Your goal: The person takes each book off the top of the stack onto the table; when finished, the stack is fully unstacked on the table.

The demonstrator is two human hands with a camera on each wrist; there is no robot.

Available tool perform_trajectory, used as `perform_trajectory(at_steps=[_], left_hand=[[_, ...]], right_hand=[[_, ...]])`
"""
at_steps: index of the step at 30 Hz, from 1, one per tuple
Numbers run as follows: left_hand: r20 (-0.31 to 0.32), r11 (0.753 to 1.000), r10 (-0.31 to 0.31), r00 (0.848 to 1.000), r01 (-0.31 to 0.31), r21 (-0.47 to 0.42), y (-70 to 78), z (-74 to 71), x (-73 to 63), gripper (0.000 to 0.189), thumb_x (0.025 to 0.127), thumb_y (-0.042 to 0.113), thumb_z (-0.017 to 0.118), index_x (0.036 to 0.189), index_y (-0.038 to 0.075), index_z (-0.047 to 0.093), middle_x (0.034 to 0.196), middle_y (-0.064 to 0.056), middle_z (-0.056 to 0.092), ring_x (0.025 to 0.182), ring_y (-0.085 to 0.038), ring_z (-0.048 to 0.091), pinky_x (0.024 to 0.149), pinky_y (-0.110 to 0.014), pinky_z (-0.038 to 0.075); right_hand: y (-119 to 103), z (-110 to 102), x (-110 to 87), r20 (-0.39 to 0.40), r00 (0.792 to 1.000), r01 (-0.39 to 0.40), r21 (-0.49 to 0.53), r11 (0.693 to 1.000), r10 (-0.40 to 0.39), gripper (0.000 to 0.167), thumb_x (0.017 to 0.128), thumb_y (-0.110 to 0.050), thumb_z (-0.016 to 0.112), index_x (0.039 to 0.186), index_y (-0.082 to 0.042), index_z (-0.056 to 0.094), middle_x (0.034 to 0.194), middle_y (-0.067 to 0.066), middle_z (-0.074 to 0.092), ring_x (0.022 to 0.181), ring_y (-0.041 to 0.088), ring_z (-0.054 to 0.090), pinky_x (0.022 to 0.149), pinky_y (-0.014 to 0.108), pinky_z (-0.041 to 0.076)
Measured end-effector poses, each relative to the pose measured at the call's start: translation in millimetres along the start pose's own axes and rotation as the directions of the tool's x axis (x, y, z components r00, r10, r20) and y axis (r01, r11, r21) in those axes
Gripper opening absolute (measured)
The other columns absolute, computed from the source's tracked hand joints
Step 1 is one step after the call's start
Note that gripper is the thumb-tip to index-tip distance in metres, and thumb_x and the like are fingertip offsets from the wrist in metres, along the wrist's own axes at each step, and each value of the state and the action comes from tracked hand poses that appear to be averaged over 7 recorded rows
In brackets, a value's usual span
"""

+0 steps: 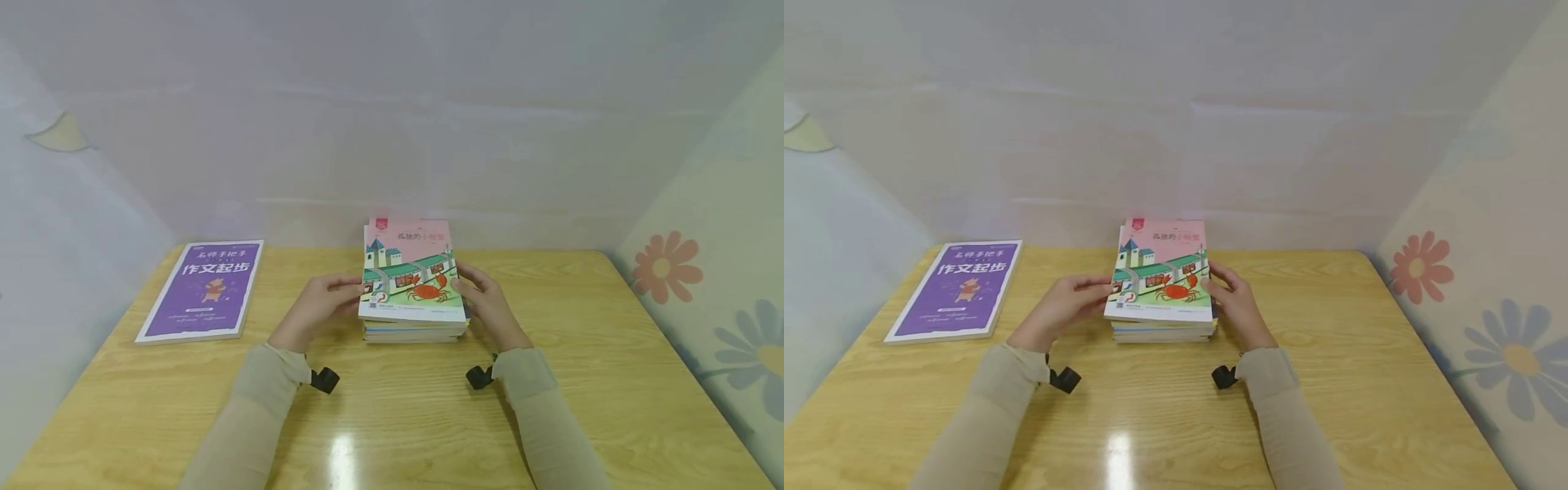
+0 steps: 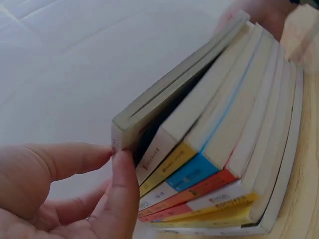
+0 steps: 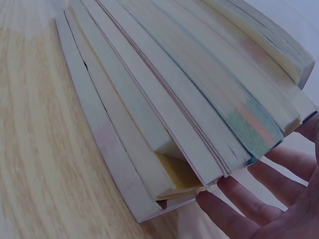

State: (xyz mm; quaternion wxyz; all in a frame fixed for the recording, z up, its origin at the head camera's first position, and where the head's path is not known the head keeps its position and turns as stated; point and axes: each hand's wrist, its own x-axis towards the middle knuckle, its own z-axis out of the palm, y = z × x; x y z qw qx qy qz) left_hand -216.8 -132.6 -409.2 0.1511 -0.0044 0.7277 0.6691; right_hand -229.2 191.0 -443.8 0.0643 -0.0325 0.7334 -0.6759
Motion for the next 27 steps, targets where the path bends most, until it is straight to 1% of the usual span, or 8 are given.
perform_trajectory(at_steps=[4, 7, 10, 13, 17, 20, 24, 27], left_hand=[[0.032, 0.993, 0.022, 0.999, -0.018, -0.118, 2.0, 2.6, 1.3, 0.042, 0.103, 0.017, 0.061, 0.139, -0.004, 0.057, 0.137, -0.020, 0.060, 0.109, -0.020, 0.068, 0.094, -0.031, 0.056], [0.077, 0.976, 0.031, 0.997, -0.013, -0.216, 1.4, 5.3, 2.2, 0.043, 0.105, 0.014, 0.058, 0.142, -0.007, 0.052, 0.139, -0.023, 0.058, 0.108, -0.021, 0.069, 0.092, -0.030, 0.057], [0.128, 0.967, 0.046, 0.991, -0.012, -0.255, -0.4, 8.0, 2.6, 0.047, 0.105, 0.013, 0.057, 0.146, -0.007, 0.047, 0.140, -0.024, 0.057, 0.106, -0.020, 0.070, 0.090, -0.032, 0.058], [0.148, 0.964, 0.091, 0.985, -0.050, -0.261, -0.8, 11.2, 1.7, 0.048, 0.104, 0.010, 0.056, 0.148, -0.006, 0.044, 0.138, -0.026, 0.057, 0.103, -0.020, 0.071, 0.088, -0.033, 0.059], [0.136, 0.962, 0.127, 0.982, -0.089, -0.257, -0.9, 13.6, 0.7, 0.048, 0.104, 0.006, 0.055, 0.148, -0.007, 0.044, 0.134, -0.028, 0.060, 0.099, -0.020, 0.073, 0.085, -0.032, 0.060], [0.096, 0.957, 0.129, 0.987, -0.098, -0.274, 1.6, 12.8, -1.8, 0.047, 0.103, 0.004, 0.056, 0.147, -0.007, 0.046, 0.133, -0.026, 0.062, 0.097, -0.020, 0.073, 0.083, -0.032, 0.060], [0.031, 0.949, 0.143, 0.989, -0.128, -0.290, 10.2, 8.8, -8.4, 0.048, 0.102, 0.003, 0.056, 0.148, -0.004, 0.047, 0.136, -0.023, 0.061, 0.097, -0.018, 0.073, 0.084, -0.032, 0.060], [0.009, 0.942, 0.151, 0.989, -0.141, -0.306, 17.4, 3.3, -13.8, 0.049, 0.102, 0.004, 0.056, 0.149, -0.002, 0.046, 0.132, -0.018, 0.065, 0.096, -0.016, 0.073, 0.084, -0.031, 0.060]], right_hand=[[0, -4, -0.3, 0.009, 1.000, 0.001, 0.001, 1.000, -0.001, 0.060, 0.098, -0.046, 0.065, 0.152, -0.026, 0.047, 0.159, -0.002, 0.038, 0.136, 0.027, 0.047, 0.109, 0.053, 0.043], [1, -6, -0.2, 0.015, 1.000, -0.003, -0.007, 1.000, 0.003, 0.060, 0.098, -0.047, 0.064, 0.152, -0.026, 0.048, 0.158, -0.003, 0.038, 0.136, 0.026, 0.047, 0.109, 0.052, 0.044], [0, -6, -1.0, 0.027, 1.000, 0.001, 0.004, 1.000, -0.001, 0.061, 0.099, -0.045, 0.064, 0.153, -0.023, 0.046, 0.159, -0.001, 0.037, 0.136, 0.027, 0.048, 0.108, 0.050, 0.045], [-3, -5, -2.4, 0.036, 0.999, 0.003, 0.013, 1.000, -0.004, 0.061, 0.101, -0.043, 0.062, 0.155, -0.021, 0.043, 0.160, 0.001, 0.035, 0.136, 0.027, 0.048, 0.108, 0.048, 0.046], [-3, -5, -2.0, 0.039, 0.999, -0.003, 0.013, 1.000, 0.002, 0.061, 0.101, -0.043, 0.062, 0.155, -0.021, 0.043, 0.160, 0.001, 0.036, 0.135, 0.028, 0.049, 0.108, 0.049, 0.046], [0, -6, 0.0, 0.050, 0.999, -0.008, 0.021, 1.000, 0.007, 0.060, 0.102, -0.044, 0.060, 0.155, -0.022, 0.043, 0.159, 0.001, 0.038, 0.138, 0.028, 0.046, 0.108, 0.050, 0.046], [2, -7, 1.4, 0.072, 0.997, 0.006, 0.035, 0.999, -0.008, 0.057, 0.104, -0.041, 0.057, 0.156, -0.022, 0.043, 0.159, 0.002, 0.039, 0.137, 0.029, 0.046, 0.105, 0.042, 0.049], [2, -9, 0.4, 0.087, 0.996, 0.019, 0.034, 0.999, -0.022, 0.056, 0.104, -0.032, 0.060, 0.156, -0.022, 0.042, 0.160, 0.002, 0.037, 0.134, 0.031, 0.049, 0.100, 0.038, 0.052]])
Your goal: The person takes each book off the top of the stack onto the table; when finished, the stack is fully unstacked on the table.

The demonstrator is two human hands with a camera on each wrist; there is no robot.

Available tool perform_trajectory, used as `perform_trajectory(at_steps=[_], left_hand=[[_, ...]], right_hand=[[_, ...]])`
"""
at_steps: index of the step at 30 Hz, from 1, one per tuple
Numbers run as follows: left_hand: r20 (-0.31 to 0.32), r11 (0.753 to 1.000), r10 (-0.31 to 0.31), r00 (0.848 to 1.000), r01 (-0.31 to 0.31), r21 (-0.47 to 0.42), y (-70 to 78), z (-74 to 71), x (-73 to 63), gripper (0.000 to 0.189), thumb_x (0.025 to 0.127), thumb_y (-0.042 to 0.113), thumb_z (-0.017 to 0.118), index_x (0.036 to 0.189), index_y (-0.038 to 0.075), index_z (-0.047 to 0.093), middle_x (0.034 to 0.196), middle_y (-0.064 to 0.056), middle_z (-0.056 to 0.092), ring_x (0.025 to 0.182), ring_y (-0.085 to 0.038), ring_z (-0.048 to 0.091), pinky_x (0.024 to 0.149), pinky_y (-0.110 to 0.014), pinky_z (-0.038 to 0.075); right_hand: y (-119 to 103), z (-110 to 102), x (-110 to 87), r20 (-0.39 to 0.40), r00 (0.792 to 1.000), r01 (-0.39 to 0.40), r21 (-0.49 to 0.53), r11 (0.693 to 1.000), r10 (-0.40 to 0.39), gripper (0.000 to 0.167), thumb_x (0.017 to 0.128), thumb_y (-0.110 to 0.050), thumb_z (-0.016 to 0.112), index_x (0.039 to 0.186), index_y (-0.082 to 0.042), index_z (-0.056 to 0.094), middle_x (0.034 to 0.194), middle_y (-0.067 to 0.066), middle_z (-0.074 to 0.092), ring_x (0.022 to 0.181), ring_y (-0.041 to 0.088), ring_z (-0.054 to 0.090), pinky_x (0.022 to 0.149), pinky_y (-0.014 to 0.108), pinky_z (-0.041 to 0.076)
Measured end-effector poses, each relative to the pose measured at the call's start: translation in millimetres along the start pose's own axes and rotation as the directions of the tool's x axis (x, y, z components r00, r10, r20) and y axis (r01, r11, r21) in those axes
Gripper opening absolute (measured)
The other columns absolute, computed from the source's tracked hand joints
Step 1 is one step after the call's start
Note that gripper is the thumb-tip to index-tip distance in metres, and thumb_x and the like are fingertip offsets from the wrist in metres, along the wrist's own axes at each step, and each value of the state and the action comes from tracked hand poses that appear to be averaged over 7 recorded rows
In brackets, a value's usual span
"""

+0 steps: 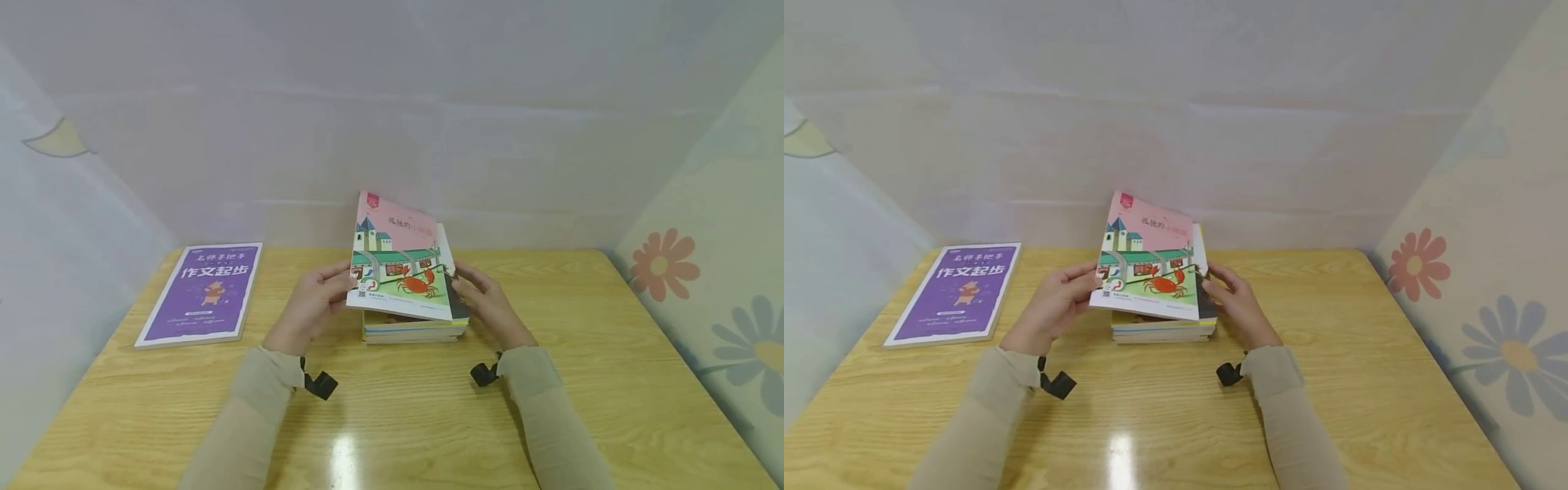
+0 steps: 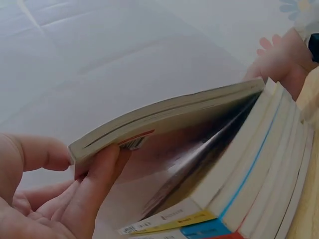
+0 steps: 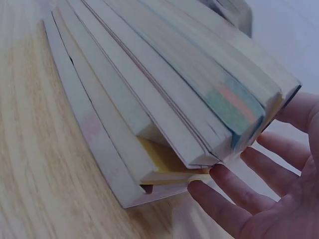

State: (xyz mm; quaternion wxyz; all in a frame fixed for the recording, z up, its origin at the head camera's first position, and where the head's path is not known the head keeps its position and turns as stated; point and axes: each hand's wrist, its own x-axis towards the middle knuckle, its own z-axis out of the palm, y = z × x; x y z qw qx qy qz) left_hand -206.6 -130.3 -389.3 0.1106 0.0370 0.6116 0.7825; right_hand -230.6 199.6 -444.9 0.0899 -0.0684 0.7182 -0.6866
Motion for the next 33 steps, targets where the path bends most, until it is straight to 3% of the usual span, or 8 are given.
perform_trajectory(at_steps=[5, 11, 14, 19, 24, 27, 30, 33], left_hand=[[-0.024, 0.998, 0.008, 1.000, -0.009, -0.057, 16.0, -17.2, -12.5, 0.051, 0.103, 0.002, 0.052, 0.152, -0.005, 0.039, 0.111, -0.002, 0.073, 0.090, -0.013, 0.074, 0.078, -0.027, 0.061], [-0.067, 0.992, 0.048, 0.997, -0.055, -0.111, 32.2, -61.6, -37.1, 0.060, 0.104, 0.002, 0.053, 0.156, -0.008, 0.024, 0.108, 0.004, 0.074, 0.090, -0.010, 0.073, 0.074, -0.025, 0.060], [-0.112, 0.982, 0.034, 0.993, -0.054, -0.180, 31.8, -87.3, -48.5, 0.067, 0.103, 0.002, 0.056, 0.157, -0.006, 0.018, 0.109, 0.004, 0.074, 0.091, -0.010, 0.073, 0.073, -0.025, 0.060], [-0.169, 0.986, -0.035, 0.985, 0.007, -0.165, 20.2, -121.5, -53.4, 0.068, 0.104, 0.001, 0.051, 0.158, -0.005, 0.010, 0.103, 0.008, 0.075, 0.084, -0.007, 0.072, 0.062, -0.020, 0.055], [-0.244, 0.992, -0.130, 0.961, 0.126, -0.030, 1.5, -137.3, -47.7, 0.064, 0.105, -0.001, 0.045, 0.159, -0.004, 0.010, 0.097, 0.014, 0.071, 0.084, -0.004, 0.071, 0.071, -0.023, 0.058], [-0.276, 0.977, -0.157, 0.948, 0.190, 0.097, -7.7, -139.0, -43.9, 0.062, 0.105, 0.002, 0.045, 0.159, -0.004, 0.016, 0.119, -0.004, 0.068, 0.087, -0.002, 0.069, 0.079, -0.025, 0.059], [-0.306, 0.938, -0.168, 0.937, 0.248, 0.244, -13.1, -140.4, -42.9, 0.060, 0.106, 0.007, 0.043, 0.159, -0.003, 0.019, 0.146, -0.024, 0.047, 0.082, 0.002, 0.062, 0.079, -0.023, 0.057], [-0.348, 0.867, -0.166, 0.923, 0.304, 0.395, -15.3, -144.1, -44.5, 0.058, 0.106, 0.011, 0.042, 0.158, -0.004, 0.023, 0.157, -0.030, 0.031, 0.076, -0.001, 0.053, 0.071, -0.022, 0.054]], right_hand=[[-2, -1, -1.1, 0.012, 1.000, -0.015, -0.049, 0.999, 0.016, 0.060, 0.102, -0.030, 0.064, 0.157, -0.025, 0.041, 0.162, 0.000, 0.033, 0.140, 0.032, 0.045, 0.110, 0.051, 0.043], [-4, 1, 2.4, 0.006, 1.000, -0.023, -0.074, 0.997, 0.023, 0.061, 0.100, -0.032, 0.066, 0.156, -0.025, 0.042, 0.163, 0.002, 0.033, 0.143, 0.036, 0.040, 0.116, 0.060, 0.032], [-3, 1, 3.9, 0.007, 1.000, -0.024, -0.076, 0.997, 0.024, 0.060, 0.101, -0.031, 0.066, 0.156, -0.025, 0.042, 0.163, 0.002, 0.033, 0.143, 0.035, 0.041, 0.115, 0.059, 0.034], [-2, 0, 3.6, 0.005, 1.000, -0.020, -0.063, 0.998, 0.020, 0.060, 0.101, -0.030, 0.065, 0.156, -0.025, 0.041, 0.163, 0.001, 0.032, 0.140, 0.033, 0.045, 0.112, 0.054, 0.040], [0, -2, 2.9, 0.005, 1.000, -0.028, -0.046, 0.999, 0.028, 0.060, 0.101, -0.030, 0.065, 0.157, -0.024, 0.041, 0.163, 0.001, 0.031, 0.139, 0.033, 0.046, 0.111, 0.053, 0.042], [0, -2, 2.9, 0.006, 0.999, -0.033, -0.053, 0.998, 0.033, 0.061, 0.102, -0.031, 0.064, 0.157, -0.024, 0.040, 0.164, 0.001, 0.030, 0.143, 0.034, 0.041, 0.114, 0.056, 0.037], [1, -2, 3.8, 0.005, 1.000, -0.031, -0.046, 0.998, 0.031, 0.061, 0.101, -0.030, 0.065, 0.157, -0.023, 0.040, 0.164, 0.002, 0.031, 0.142, 0.034, 0.041, 0.114, 0.056, 0.037], [1, 0, 5.5, 0.012, 1.000, -0.024, -0.036, 0.999, 0.024, 0.061, 0.101, -0.029, 0.065, 0.157, -0.022, 0.041, 0.164, 0.002, 0.031, 0.141, 0.035, 0.043, 0.112, 0.054, 0.039]])
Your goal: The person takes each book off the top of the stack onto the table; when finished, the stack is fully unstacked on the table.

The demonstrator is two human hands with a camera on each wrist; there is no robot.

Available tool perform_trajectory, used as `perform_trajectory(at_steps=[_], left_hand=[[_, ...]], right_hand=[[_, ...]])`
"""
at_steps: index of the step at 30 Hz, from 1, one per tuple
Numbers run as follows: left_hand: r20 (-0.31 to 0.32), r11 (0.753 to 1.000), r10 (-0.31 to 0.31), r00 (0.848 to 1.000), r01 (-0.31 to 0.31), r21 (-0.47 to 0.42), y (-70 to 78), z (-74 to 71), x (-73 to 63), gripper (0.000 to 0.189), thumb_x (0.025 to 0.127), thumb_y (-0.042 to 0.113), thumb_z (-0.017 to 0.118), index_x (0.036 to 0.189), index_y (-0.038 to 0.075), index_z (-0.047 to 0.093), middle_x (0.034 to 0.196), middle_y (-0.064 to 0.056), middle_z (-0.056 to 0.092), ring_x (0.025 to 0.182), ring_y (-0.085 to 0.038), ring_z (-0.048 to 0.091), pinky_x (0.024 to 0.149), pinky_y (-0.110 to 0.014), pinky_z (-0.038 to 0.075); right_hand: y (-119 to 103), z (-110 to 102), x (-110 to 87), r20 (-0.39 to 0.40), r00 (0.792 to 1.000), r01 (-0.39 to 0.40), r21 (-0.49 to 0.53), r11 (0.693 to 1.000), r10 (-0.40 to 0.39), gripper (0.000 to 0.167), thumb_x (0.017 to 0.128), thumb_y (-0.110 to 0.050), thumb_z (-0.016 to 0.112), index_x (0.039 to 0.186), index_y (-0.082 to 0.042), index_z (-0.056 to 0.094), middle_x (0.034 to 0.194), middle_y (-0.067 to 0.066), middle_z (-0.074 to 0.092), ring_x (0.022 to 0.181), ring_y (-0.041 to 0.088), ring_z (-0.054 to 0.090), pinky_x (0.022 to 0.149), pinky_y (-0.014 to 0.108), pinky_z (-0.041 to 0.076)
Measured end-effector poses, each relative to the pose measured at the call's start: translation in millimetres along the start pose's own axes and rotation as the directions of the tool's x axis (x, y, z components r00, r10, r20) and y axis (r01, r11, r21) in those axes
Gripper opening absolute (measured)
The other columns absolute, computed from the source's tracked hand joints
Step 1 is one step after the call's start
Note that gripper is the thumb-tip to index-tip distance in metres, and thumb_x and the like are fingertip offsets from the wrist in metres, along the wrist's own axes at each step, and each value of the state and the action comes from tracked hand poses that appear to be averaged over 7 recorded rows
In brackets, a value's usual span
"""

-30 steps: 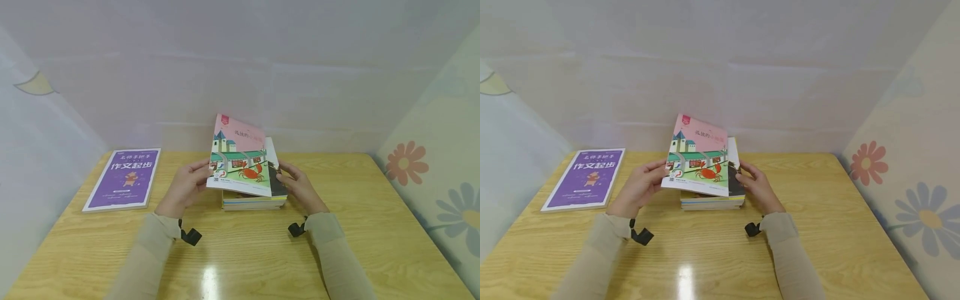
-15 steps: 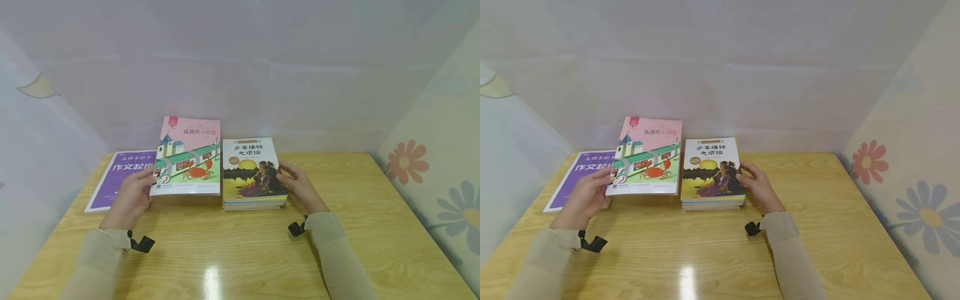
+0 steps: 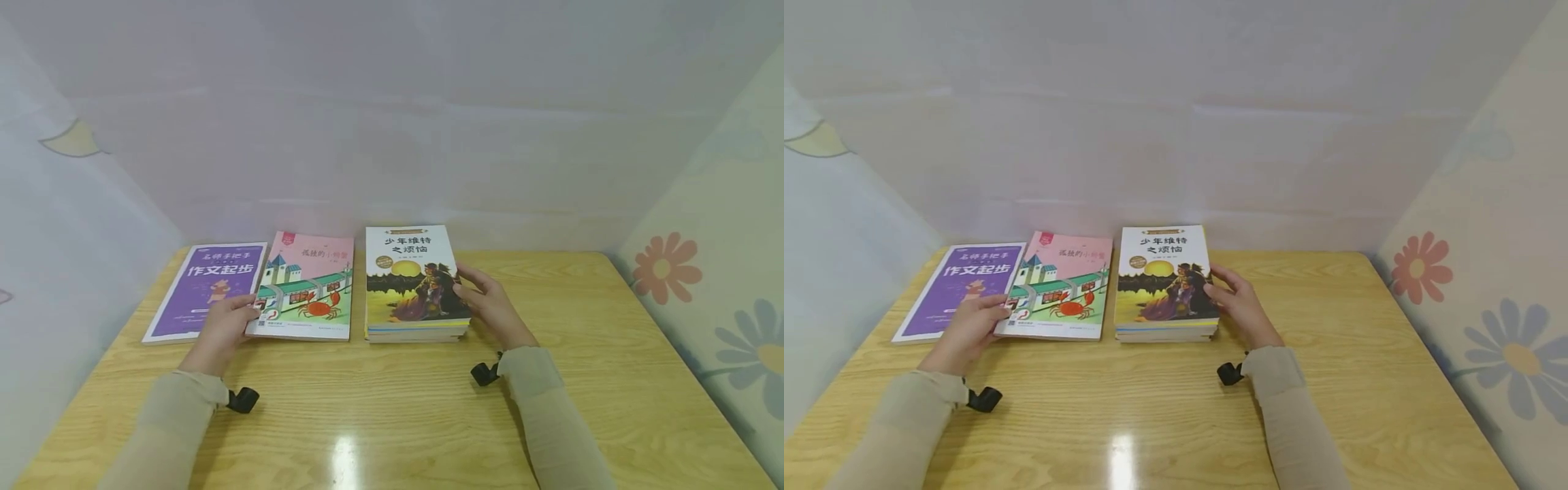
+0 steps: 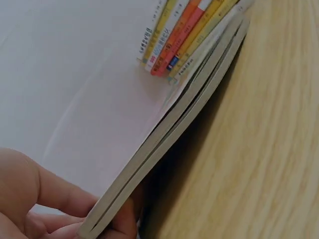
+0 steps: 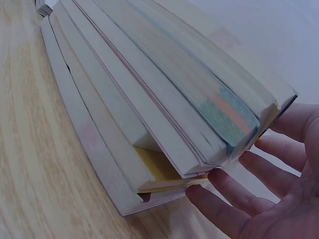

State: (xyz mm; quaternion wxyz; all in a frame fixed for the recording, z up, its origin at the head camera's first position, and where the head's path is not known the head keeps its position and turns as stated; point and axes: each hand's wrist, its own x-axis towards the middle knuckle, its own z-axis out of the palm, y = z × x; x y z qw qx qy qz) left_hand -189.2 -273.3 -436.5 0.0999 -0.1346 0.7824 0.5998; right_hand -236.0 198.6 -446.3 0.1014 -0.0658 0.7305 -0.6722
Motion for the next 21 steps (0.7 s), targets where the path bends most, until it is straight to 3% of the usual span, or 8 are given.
perform_trajectory(at_steps=[4, 6, 8, 11, 13, 19, 21], left_hand=[[-0.049, 0.980, 0.004, 0.999, 0.006, 0.199, 4.2, -3.7, -1.3, 0.056, 0.104, 0.015, 0.046, 0.155, -0.006, 0.033, 0.153, -0.031, 0.038, 0.079, -0.011, 0.050, 0.064, -0.026, 0.050], [-0.056, 0.959, 0.034, 0.998, -0.017, 0.283, 8.6, -3.9, -3.3, 0.055, 0.104, 0.018, 0.049, 0.152, -0.007, 0.038, 0.149, -0.032, 0.043, 0.094, -0.023, 0.058, 0.075, -0.033, 0.055], [-0.058, 0.907, 0.093, 0.994, -0.061, 0.417, 14.4, -3.2, -5.9, 0.054, 0.102, 0.020, 0.052, 0.147, -0.009, 0.044, 0.142, -0.032, 0.052, 0.105, -0.035, 0.061, 0.083, -0.042, 0.056], [-0.038, 0.804, 0.162, 0.986, -0.109, 0.585, 25.9, 1.8, -11.6, 0.053, 0.102, 0.020, 0.054, 0.141, -0.014, 0.047, 0.136, -0.035, 0.055, 0.125, -0.048, 0.054, 0.097, -0.055, 0.051], [-0.024, 0.733, 0.187, 0.982, -0.123, 0.668, 34.5, 7.8, -14.8, 0.053, 0.102, 0.020, 0.054, 0.140, -0.017, 0.047, 0.135, -0.035, 0.054, 0.125, -0.051, 0.053, 0.098, -0.058, 0.050], [0.001, 0.640, 0.244, 0.970, -0.162, 0.751, 56.7, 30.9, -21.0, 0.054, 0.104, 0.021, 0.050, 0.142, -0.017, 0.043, 0.138, -0.037, 0.051, 0.127, -0.054, 0.049, 0.103, -0.063, 0.044], [0.007, 0.617, 0.294, 0.956, -0.195, 0.762, 64.6, 41.4, -22.8, 0.050, 0.104, 0.019, 0.048, 0.141, -0.014, 0.047, 0.135, -0.035, 0.055, 0.109, -0.049, 0.062, 0.092, -0.058, 0.052]], right_hand=[[8, -1, -0.5, -0.002, 1.000, 0.012, 0.015, 1.000, -0.012, 0.062, 0.101, -0.031, 0.065, 0.157, -0.022, 0.040, 0.164, 0.002, 0.029, 0.143, 0.033, 0.040, 0.114, 0.055, 0.036], [11, -1, -1.1, -0.006, 1.000, 0.019, 0.031, 0.999, -0.019, 0.062, 0.101, -0.031, 0.065, 0.157, -0.022, 0.040, 0.164, 0.002, 0.029, 0.143, 0.034, 0.040, 0.115, 0.056, 0.035], [14, -2, -1.7, -0.010, 1.000, 0.023, 0.046, 0.999, -0.023, 0.062, 0.101, -0.032, 0.065, 0.157, -0.023, 0.040, 0.164, 0.001, 0.030, 0.143, 0.033, 0.040, 0.115, 0.057, 0.034], [18, -3, -2.0, -0.013, 1.000, 0.025, 0.068, 0.997, -0.024, 0.062, 0.101, -0.032, 0.065, 0.157, -0.024, 0.040, 0.164, 0.001, 0.030, 0.144, 0.034, 0.039, 0.116, 0.058, 0.033], [20, -3, -2.5, -0.018, 1.000, 0.021, 0.074, 0.997, -0.019, 0.062, 0.101, -0.031, 0.065, 0.157, -0.024, 0.040, 0.164, 0.001, 0.030, 0.145, 0.034, 0.036, 0.117, 0.059, 0.031], [32, -3, -2.8, -0.022, 0.999, 0.027, 0.113, 0.993, -0.025, 0.062, 0.102, -0.030, 0.064, 0.158, -0.023, 0.039, 0.165, 0.002, 0.028, 0.147, 0.035, 0.034, 0.117, 0.061, 0.027], [36, -3, -2.8, -0.024, 0.999, 0.033, 0.122, 0.992, -0.031, 0.062, 0.101, -0.031, 0.065, 0.157, -0.023, 0.039, 0.165, 0.002, 0.029, 0.146, 0.035, 0.035, 0.117, 0.060, 0.028]])
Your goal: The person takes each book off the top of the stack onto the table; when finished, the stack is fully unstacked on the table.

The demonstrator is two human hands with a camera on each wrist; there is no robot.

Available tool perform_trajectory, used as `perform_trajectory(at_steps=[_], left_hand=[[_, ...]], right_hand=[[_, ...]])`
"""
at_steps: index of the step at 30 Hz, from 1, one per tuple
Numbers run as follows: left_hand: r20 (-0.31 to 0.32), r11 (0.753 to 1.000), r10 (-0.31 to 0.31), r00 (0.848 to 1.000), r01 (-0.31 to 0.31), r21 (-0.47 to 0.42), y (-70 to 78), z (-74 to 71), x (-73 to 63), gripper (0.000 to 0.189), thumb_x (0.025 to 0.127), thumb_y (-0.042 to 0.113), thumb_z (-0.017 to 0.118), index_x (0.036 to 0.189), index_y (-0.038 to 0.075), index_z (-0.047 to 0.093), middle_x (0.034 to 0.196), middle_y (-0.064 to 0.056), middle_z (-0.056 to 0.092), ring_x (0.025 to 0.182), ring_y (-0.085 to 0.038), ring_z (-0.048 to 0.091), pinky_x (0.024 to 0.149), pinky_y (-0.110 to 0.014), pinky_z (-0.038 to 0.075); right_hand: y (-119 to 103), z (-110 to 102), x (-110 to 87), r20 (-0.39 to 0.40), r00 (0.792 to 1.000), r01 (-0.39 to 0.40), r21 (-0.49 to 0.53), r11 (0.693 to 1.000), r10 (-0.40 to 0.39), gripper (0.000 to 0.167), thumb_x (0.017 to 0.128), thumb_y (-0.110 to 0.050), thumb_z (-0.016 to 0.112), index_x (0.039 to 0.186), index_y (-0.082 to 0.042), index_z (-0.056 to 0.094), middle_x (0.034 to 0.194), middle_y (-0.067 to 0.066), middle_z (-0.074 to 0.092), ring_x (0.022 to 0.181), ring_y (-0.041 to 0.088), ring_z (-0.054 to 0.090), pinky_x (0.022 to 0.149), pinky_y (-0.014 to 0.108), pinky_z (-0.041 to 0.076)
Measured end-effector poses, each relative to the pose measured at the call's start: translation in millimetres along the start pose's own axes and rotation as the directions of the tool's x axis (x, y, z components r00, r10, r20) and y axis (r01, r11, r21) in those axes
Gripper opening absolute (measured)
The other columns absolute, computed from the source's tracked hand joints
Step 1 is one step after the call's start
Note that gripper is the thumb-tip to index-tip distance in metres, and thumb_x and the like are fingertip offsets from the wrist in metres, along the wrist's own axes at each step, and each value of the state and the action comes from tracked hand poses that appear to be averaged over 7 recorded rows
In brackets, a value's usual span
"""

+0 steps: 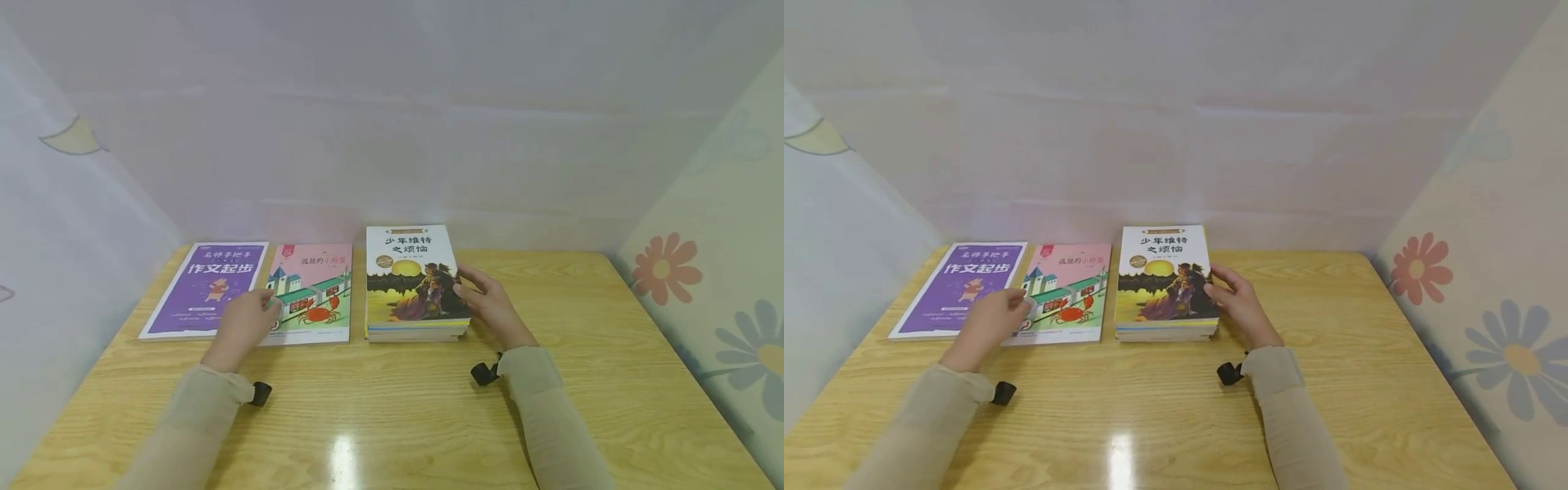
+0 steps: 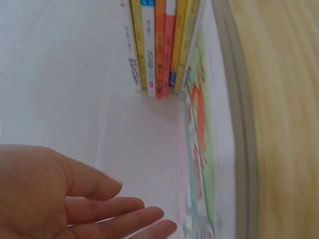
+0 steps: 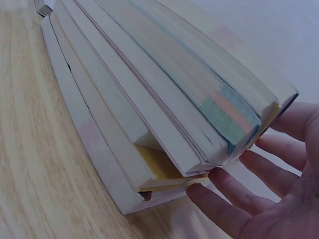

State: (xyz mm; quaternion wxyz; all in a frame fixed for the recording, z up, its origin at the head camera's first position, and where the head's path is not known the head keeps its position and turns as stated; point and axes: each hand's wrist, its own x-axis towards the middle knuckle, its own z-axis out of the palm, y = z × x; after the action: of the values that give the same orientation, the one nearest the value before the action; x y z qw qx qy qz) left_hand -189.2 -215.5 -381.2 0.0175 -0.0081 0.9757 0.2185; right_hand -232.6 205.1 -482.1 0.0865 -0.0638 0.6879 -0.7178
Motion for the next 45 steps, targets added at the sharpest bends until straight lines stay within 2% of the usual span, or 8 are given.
perform_trajectory(at_steps=[5, 8, 12, 15, 26, 31, 36, 45], left_hand=[[-0.066, 0.996, 0.075, 0.995, -0.078, -0.048, 30.2, 9.0, 7.3, 0.044, 0.106, 0.015, 0.040, 0.141, -0.008, 0.052, 0.135, -0.030, 0.059, 0.074, -0.028, 0.059, 0.063, -0.039, 0.050], [-0.084, 0.986, 0.110, 0.990, -0.119, -0.113, 47.4, 19.3, 15.7, 0.044, 0.107, 0.015, 0.039, 0.144, -0.005, 0.050, 0.141, -0.026, 0.056, 0.098, -0.036, 0.065, 0.075, -0.046, 0.055], [-0.063, 0.960, 0.155, 0.986, -0.165, -0.228, 68.8, 41.0, 25.7, 0.048, 0.107, 0.017, 0.041, 0.151, -0.001, 0.043, 0.151, -0.020, 0.049, 0.132, -0.039, 0.053, 0.103, -0.052, 0.049], [-0.019, 0.934, 0.173, 0.985, -0.171, -0.313, 78.2, 56.1, 28.2, 0.051, 0.106, 0.017, 0.045, 0.153, -0.001, 0.039, 0.155, -0.020, 0.043, 0.137, -0.038, 0.049, 0.110, -0.050, 0.043], [0.142, 0.849, 0.210, 0.967, -0.108, -0.516, 80.4, 74.2, 22.6, 0.062, 0.105, 0.025, 0.058, 0.158, 0.006, 0.033, 0.160, -0.016, 0.036, 0.142, -0.035, 0.043, 0.113, -0.051, 0.041], [0.177, 0.819, 0.209, 0.962, -0.073, -0.569, 81.8, 76.4, 24.4, 0.059, 0.106, 0.022, 0.057, 0.158, 0.009, 0.033, 0.158, -0.014, 0.040, 0.141, -0.033, 0.045, 0.111, -0.048, 0.043], [0.205, 0.782, 0.191, 0.960, -0.022, -0.623, 83.0, 78.0, 25.4, 0.059, 0.106, 0.020, 0.056, 0.159, 0.010, 0.032, 0.159, -0.012, 0.039, 0.143, -0.032, 0.042, 0.108, -0.046, 0.047], [0.219, 0.770, 0.170, 0.961, 0.009, -0.638, 83.5, 77.6, 24.9, 0.060, 0.105, 0.020, 0.056, 0.159, 0.010, 0.032, 0.158, -0.013, 0.040, 0.143, -0.034, 0.041, 0.108, -0.047, 0.047]], right_hand=[[2, -1, 0.0, -0.008, 1.000, 0.000, -0.009, 1.000, -0.001, 0.062, 0.101, -0.032, 0.066, 0.157, -0.023, 0.041, 0.164, 0.003, 0.030, 0.146, 0.035, 0.036, 0.118, 0.060, 0.028], [1, 0, -0.9, -0.008, 1.000, 0.002, -0.008, 1.000, -0.002, 0.062, 0.102, -0.029, 0.064, 0.158, -0.021, 0.039, 0.165, 0.005, 0.028, 0.146, 0.037, 0.035, 0.118, 0.061, 0.027], [-2, 3, -1.3, 0.003, 1.000, 0.017, 0.001, 1.000, -0.017, 0.060, 0.103, -0.026, 0.062, 0.158, -0.017, 0.038, 0.166, 0.008, 0.026, 0.145, 0.038, 0.035, 0.117, 0.061, 0.028], [-2, 4, -0.2, 0.015, 0.999, 0.028, 0.019, 0.999, -0.028, 0.059, 0.104, -0.023, 0.060, 0.158, -0.016, 0.038, 0.165, 0.009, 0.027, 0.142, 0.039, 0.039, 0.115, 0.059, 0.034], [-6, -17, -4.7, 0.062, 0.997, -0.032, -0.093, 0.995, 0.038, 0.066, 0.104, -0.036, 0.060, 0.159, -0.011, 0.033, 0.161, 0.016, 0.034, 0.146, 0.039, 0.034, 0.119, 0.060, 0.024], [-13, -31, -8.2, 0.079, 0.994, -0.069, -0.092, 0.993, 0.076, 0.062, 0.106, -0.028, 0.057, 0.158, -0.005, 0.033, 0.157, 0.021, 0.040, 0.138, 0.035, 0.047, 0.112, 0.049, 0.042], [-17, -42, -12.5, 0.068, 0.996, -0.057, -0.088, 0.995, 0.063, 0.057, 0.106, -0.019, 0.056, 0.155, 0.002, 0.036, 0.145, 0.025, 0.049, 0.112, 0.016, 0.065, 0.091, 0.030, 0.057], [-21, -65, -22.4, -0.010, 1.000, 0.006, 0.013, 1.000, -0.006, 0.052, 0.104, -0.011, 0.058, 0.149, 0.008, 0.041, 0.118, -0.003, 0.060, 0.093, 0.005, 0.066, 0.082, 0.021, 0.056]])
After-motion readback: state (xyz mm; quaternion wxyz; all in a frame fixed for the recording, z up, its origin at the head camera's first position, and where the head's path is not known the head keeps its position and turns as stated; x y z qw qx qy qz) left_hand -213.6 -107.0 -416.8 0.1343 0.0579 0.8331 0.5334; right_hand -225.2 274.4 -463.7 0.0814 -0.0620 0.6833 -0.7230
